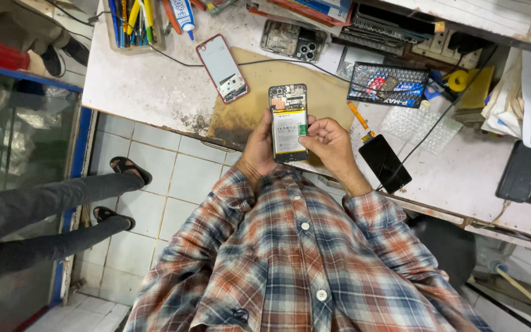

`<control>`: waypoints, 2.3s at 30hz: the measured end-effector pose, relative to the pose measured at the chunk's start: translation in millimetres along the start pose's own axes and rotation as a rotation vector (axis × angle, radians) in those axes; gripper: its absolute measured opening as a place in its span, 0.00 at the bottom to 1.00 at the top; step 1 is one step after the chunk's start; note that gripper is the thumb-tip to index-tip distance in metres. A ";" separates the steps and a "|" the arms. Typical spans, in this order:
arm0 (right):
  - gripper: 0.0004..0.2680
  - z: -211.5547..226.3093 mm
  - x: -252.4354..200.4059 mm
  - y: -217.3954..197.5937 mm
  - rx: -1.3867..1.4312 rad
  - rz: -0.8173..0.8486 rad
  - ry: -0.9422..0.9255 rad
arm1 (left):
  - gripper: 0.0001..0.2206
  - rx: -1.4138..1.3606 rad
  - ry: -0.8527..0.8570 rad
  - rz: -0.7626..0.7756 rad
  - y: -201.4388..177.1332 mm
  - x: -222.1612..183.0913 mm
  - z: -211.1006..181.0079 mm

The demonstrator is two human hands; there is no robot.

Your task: The person disassembles a smartphone, removes the battery, and uses a plastic pry tool to separate the screen from the frame. They then apply adhesive to the frame and reassemble the device, connecting internal components.

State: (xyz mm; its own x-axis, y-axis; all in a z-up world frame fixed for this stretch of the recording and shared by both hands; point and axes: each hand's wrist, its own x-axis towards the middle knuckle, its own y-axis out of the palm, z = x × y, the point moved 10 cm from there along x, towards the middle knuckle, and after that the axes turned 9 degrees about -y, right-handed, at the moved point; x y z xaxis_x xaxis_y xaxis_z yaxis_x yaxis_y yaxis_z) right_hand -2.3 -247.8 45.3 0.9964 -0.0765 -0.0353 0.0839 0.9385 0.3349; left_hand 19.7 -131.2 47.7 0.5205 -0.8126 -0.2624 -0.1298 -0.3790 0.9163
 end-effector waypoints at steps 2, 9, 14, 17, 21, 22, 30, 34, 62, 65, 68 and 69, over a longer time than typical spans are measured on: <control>0.07 18.0 -2.3 1.4 -0.262 -0.007 -0.081 | 0.36 -0.031 -0.040 0.024 -6.7 -2.9 2.2; 0.04 80.5 0.1 24.7 -0.694 -0.079 -0.269 | 0.34 -0.032 -0.160 0.098 -5.6 -14.3 -5.8; 0.08 89.9 5.2 61.0 -0.792 -0.039 -0.316 | 0.33 -0.020 -0.217 0.186 -2.9 -29.0 -16.0; 0.08 87.2 5.5 71.8 -0.826 -0.041 -0.316 | 0.32 -0.039 -0.240 0.203 -8.0 -33.5 -20.4; 0.08 83.6 6.4 79.7 -0.846 -0.042 -0.315 | 0.32 -0.017 -0.211 0.192 -14.9 -37.9 -24.1; 0.08 84.6 7.1 80.2 -0.840 -0.040 -0.315 | 0.32 -0.007 -0.199 0.186 -15.4 -37.1 -26.1; 0.06 88.8 20.9 72.9 -0.829 0.026 -0.331 | 0.33 -0.007 -0.180 0.106 -21.7 -27.1 -24.9; 0.06 89.9 26.6 69.4 -0.803 0.047 -0.321 | 0.34 -0.012 -0.180 0.167 -16.5 -24.1 -22.7; 0.12 80.9 19.5 72.5 -1.185 -0.126 -0.130 | 0.34 -0.038 -0.004 0.208 -11.2 -1.1 -33.3; 0.12 77.6 25.1 75.5 -1.212 -0.066 -0.091 | 0.33 -0.075 -0.010 0.177 -21.2 1.0 -33.1; 0.11 78.1 28.1 77.5 -1.240 -0.028 -0.049 | 0.32 -0.106 -0.025 0.132 -29.1 4.5 -31.4; 0.11 80.0 27.8 78.1 -1.247 -0.022 -0.043 | 0.31 -0.115 -0.028 0.127 -29.4 5.0 -30.9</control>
State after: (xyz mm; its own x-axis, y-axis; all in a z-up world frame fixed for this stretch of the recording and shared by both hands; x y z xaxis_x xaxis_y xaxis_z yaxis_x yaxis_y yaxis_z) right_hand 32.6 -203.6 145.8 0.9963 -0.0855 0.0087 0.0596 0.6143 -0.7868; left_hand 52.3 -110.5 28.8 0.4822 -0.8632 -0.1493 -0.0948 -0.2209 0.9707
